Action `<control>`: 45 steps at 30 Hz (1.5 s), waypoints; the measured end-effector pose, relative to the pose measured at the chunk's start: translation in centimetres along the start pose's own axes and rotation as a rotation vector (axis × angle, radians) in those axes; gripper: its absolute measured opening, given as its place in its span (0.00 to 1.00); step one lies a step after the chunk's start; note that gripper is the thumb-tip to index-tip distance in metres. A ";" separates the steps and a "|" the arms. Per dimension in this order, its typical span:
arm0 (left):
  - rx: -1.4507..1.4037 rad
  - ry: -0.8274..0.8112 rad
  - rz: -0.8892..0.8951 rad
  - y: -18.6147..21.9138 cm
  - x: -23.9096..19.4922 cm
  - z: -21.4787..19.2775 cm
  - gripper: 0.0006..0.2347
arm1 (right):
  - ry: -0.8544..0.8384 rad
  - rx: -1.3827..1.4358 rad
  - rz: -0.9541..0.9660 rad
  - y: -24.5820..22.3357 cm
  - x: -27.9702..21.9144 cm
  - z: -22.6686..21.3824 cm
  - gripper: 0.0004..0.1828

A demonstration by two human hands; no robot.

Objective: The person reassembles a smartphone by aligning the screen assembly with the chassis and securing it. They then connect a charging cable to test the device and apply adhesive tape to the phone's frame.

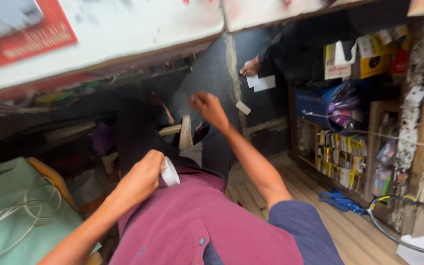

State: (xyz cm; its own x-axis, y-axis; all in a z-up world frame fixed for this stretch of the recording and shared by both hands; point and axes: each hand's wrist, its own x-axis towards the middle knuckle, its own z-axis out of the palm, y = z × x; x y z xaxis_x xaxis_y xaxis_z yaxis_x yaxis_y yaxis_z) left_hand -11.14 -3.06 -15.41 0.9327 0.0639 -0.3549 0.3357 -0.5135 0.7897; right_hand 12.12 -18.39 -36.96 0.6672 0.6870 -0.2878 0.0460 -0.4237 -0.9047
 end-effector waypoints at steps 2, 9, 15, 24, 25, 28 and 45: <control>-0.050 -0.053 -0.090 -4.2 -0.7 1.4 0.03 | 0.085 -0.239 -0.054 4.6 3.4 1.6 0.12; -0.093 -0.045 -0.037 -12.9 -5.8 4.2 0.04 | 0.303 -0.571 -0.643 9.1 13.9 7.7 0.24; -0.191 0.012 0.040 -13.5 -8.3 3.4 0.04 | 0.674 -0.412 -0.216 1.0 21.6 10.7 0.17; -0.266 -0.017 -0.006 -13.4 -8.9 1.9 0.05 | 1.033 0.101 -0.060 -6.8 21.0 12.7 0.21; -0.271 -0.009 0.003 -13.7 -8.8 1.8 0.05 | 0.983 0.247 0.019 -6.9 21.1 12.7 0.20; -0.285 0.002 0.026 -14.2 -8.5 2.0 0.05 | 0.708 0.733 0.136 -7.0 20.7 11.9 0.18; -0.310 0.069 0.089 -14.8 -8.2 2.3 0.05 | 0.351 0.421 0.201 1.3 23.0 10.3 0.12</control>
State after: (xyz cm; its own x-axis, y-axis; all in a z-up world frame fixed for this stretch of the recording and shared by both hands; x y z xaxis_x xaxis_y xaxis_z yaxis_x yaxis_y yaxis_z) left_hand -24.12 2.05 -25.36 0.9635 0.0933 -0.2511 0.2664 -0.2353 0.9347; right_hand 19.86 2.89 -47.98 0.8422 0.3500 -0.4102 -0.3584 -0.2050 -0.9108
